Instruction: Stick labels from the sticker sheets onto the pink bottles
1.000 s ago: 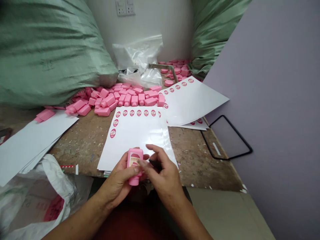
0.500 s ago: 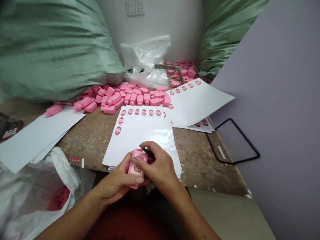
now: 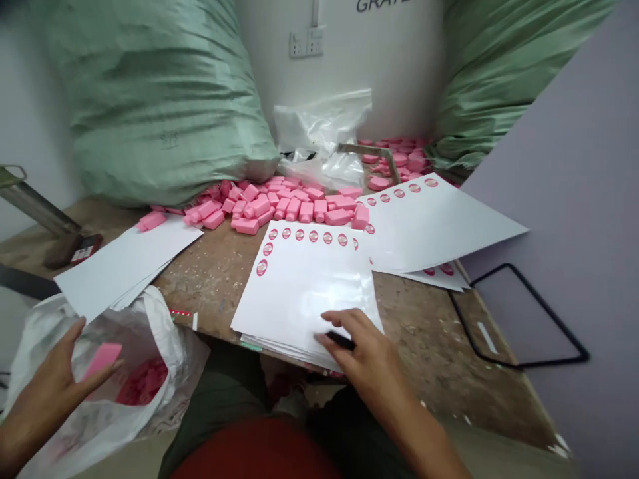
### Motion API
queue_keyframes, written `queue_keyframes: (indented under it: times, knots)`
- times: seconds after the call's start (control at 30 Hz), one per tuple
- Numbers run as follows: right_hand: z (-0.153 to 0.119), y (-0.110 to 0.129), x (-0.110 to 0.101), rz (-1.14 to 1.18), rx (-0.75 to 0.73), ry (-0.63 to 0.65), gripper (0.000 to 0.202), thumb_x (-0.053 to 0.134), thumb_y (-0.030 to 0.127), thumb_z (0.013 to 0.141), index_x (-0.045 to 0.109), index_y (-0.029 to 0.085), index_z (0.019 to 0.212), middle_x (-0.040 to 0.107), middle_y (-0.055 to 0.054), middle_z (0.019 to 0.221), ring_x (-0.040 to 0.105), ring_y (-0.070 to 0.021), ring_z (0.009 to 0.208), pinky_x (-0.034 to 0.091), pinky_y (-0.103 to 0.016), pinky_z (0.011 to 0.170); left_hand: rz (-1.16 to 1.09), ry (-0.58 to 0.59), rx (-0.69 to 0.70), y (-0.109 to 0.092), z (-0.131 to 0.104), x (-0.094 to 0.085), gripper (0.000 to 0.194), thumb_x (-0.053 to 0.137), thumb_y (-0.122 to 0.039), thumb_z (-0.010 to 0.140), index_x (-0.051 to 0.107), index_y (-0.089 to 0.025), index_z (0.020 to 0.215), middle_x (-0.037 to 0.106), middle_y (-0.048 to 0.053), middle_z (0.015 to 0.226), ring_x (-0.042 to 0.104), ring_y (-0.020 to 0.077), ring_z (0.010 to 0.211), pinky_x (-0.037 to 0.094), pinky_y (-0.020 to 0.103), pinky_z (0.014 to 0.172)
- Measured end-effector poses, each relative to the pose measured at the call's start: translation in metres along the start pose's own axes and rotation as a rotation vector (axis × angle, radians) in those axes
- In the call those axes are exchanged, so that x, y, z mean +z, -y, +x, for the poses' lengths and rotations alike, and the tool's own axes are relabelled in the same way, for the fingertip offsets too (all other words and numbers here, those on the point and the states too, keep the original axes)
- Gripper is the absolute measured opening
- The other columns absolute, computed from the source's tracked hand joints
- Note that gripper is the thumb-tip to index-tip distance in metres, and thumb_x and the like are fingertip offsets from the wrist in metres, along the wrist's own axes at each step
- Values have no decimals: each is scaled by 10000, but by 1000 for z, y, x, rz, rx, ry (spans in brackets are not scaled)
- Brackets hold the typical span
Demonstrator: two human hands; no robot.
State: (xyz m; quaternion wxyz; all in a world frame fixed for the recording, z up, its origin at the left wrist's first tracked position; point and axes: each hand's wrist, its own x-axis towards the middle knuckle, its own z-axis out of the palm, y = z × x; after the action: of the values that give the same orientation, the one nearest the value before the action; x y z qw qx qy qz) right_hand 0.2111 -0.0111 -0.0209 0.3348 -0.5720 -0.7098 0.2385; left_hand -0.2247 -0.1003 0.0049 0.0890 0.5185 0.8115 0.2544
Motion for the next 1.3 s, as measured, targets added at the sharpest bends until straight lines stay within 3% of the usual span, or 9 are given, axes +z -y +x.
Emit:
queue_keyframes:
  times: [0.07,0.2,0.4,0.6,0.77,0.93,1.03,1.1,1.3]
  knots:
    - [-5,-7,7,-169,-114,96,294,646,396,771,691,281,1038,664,-68,1047,648,-211,767,499,-332,665,-60,35,15,-12,1,11,826,618,-573,715,381,-144,1381,450,208,1414,429,404,1292,341,582,1048]
    - [-7,-22,16,-431,-206,166,352,677,343,750,684,344,1102,655,-55,1073,640,-182,622,503,-315,557,-458,322,91,-85,9,64,554,587,-445,785,523,-188,1271,570,139,1311,564,276,1160,458,424,956]
    - [-13,-35,15,-348,-328,210,373,586,244,815,672,381,1151,667,-42,1060,629,-162,637,522,-307,586,-502,491,114,-145,34,119,455,629,-416,742,646,-161,1119,690,83,964,646,198,760,507,314,713]
    - [-29,-34,24,-394,-515,-10,409,468,27,755,703,227,1023,712,-69,948,558,-172,663,416,-313,613,-410,388,222,-149,29,115,427,589,-421,794,638,-191,1151,642,112,1120,603,260,986,462,399,885]
    - [-25,-14,10,-370,-364,-22,253,534,77,786,689,248,888,695,-29,848,523,-157,628,374,-297,606,-307,250,749,-153,9,97,448,574,-444,835,588,-298,1258,523,86,1397,371,327,1350,242,529,1111]
    - [-11,-8,-19,-72,-194,5,138,564,297,852,688,245,817,708,-48,906,644,-194,814,455,-312,723,-194,222,1151,-156,14,111,401,490,-110,838,638,-291,1163,733,47,1051,671,221,947,474,390,902]
    - [2,-25,-42,0,204,-144,364,527,469,857,680,204,1053,721,-97,968,659,-250,903,486,-356,755,-280,80,1139,-151,14,122,429,452,-49,838,620,-266,1168,742,37,1018,684,188,903,491,343,854]
    - [9,-34,-54,30,370,-59,547,501,516,851,592,142,1241,717,-70,787,655,-239,735,489,-356,664,-334,15,1073,-145,7,124,444,465,-44,838,605,-281,1188,735,26,1052,677,185,951,476,344,898]
    - [13,-27,-63,129,427,74,678,549,529,814,503,125,1355,656,1,626,620,-215,682,488,-345,661,-404,-56,851,-120,-15,124,487,482,-92,838,591,-352,1235,717,-12,1115,673,201,972,494,347,896]
